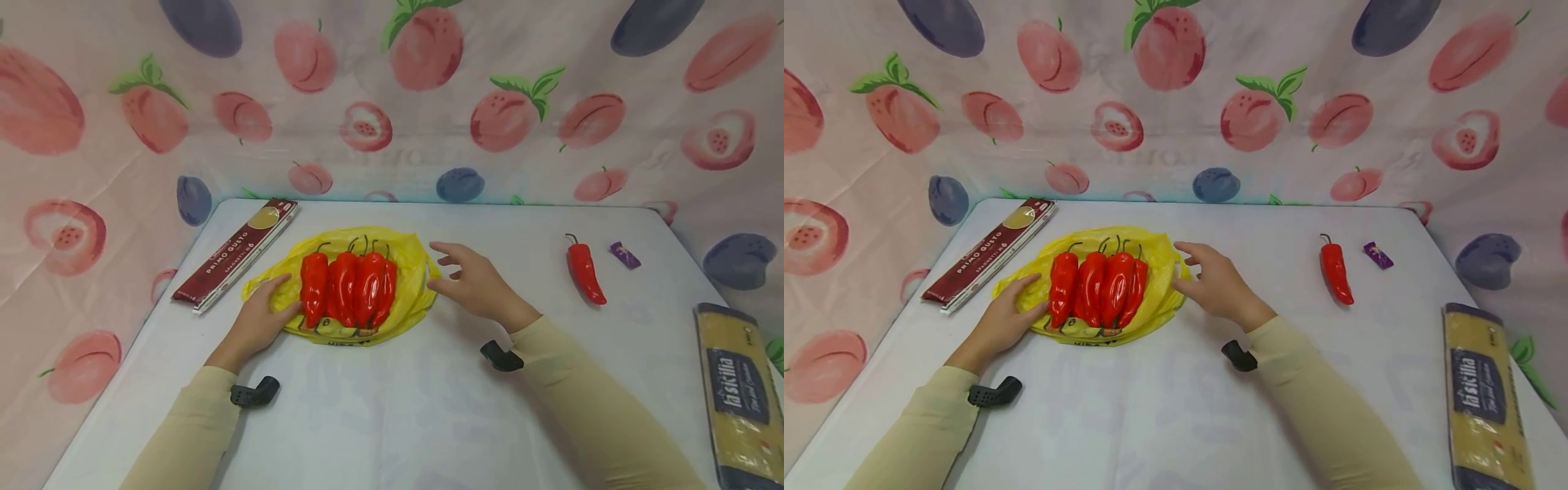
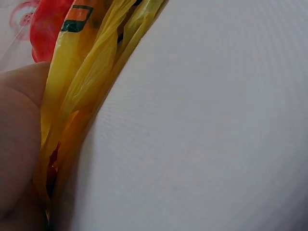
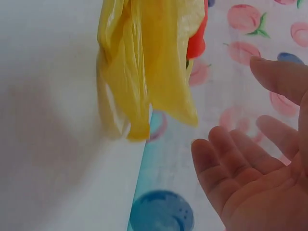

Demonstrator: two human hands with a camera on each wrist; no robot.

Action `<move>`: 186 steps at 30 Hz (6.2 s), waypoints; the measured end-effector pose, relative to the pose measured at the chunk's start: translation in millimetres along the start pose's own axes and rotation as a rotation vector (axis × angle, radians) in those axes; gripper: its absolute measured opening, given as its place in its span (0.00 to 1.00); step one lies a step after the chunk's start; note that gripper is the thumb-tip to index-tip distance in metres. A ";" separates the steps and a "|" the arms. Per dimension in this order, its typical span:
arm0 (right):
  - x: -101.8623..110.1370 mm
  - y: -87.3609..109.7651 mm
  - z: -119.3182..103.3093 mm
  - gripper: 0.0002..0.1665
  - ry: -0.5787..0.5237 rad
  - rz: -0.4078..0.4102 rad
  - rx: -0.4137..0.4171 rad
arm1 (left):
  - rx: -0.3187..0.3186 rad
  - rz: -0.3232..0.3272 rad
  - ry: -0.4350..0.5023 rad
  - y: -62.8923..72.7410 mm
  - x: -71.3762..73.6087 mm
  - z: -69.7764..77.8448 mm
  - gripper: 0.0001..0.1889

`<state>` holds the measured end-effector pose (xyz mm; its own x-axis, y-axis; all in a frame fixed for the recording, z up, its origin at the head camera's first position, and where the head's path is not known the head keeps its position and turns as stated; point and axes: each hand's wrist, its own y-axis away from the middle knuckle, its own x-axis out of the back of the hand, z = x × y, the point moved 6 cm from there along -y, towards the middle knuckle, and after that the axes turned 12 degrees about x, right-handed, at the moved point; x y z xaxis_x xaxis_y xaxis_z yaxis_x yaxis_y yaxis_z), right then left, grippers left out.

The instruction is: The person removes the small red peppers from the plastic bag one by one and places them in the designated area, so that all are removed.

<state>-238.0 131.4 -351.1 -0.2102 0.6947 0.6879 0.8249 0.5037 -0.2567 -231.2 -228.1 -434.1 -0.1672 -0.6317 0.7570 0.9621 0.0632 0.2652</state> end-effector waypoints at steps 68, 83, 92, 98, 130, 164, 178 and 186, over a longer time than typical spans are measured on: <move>-94.1 -53.8 -26.8 0.45 -0.154 -0.061 -0.239 | 0.012 -0.028 0.043 -1.5 6.5 -7.0 0.38; -98.3 -50.4 -24.1 0.40 -0.150 -0.023 -0.292 | 0.033 -0.029 0.040 -0.4 2.1 -10.9 0.40; -79.8 -41.8 -28.6 0.39 -0.178 -0.021 -0.281 | 0.053 -0.033 0.050 0.3 1.7 -11.0 0.41; -51.6 -33.0 -31.7 0.40 -0.208 0.005 -0.250 | 0.051 -0.031 0.051 1.3 2.8 -9.5 0.41; 59.0 53.1 25.5 0.44 -0.007 0.065 -0.362 | 0.038 -0.024 0.052 3.0 3.3 -7.0 0.41; 92.8 89.9 89.5 0.47 0.020 0.104 -0.501 | 0.066 -0.015 0.053 -1.8 7.7 -5.5 0.41; 89.7 101.2 119.1 0.46 0.021 0.097 -0.579 | 0.081 -0.030 0.059 3.9 -0.4 -10.9 0.41; 90.3 103.0 127.1 0.46 0.038 0.080 -0.610 | 0.091 -0.032 0.047 5.1 -1.5 -12.1 0.42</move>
<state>-238.7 311.3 -401.7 -0.1256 0.6935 0.7094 0.9913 0.0586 0.1182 -223.5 -236.2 -441.1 -0.1855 -0.6700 0.7188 0.9326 0.1105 0.3437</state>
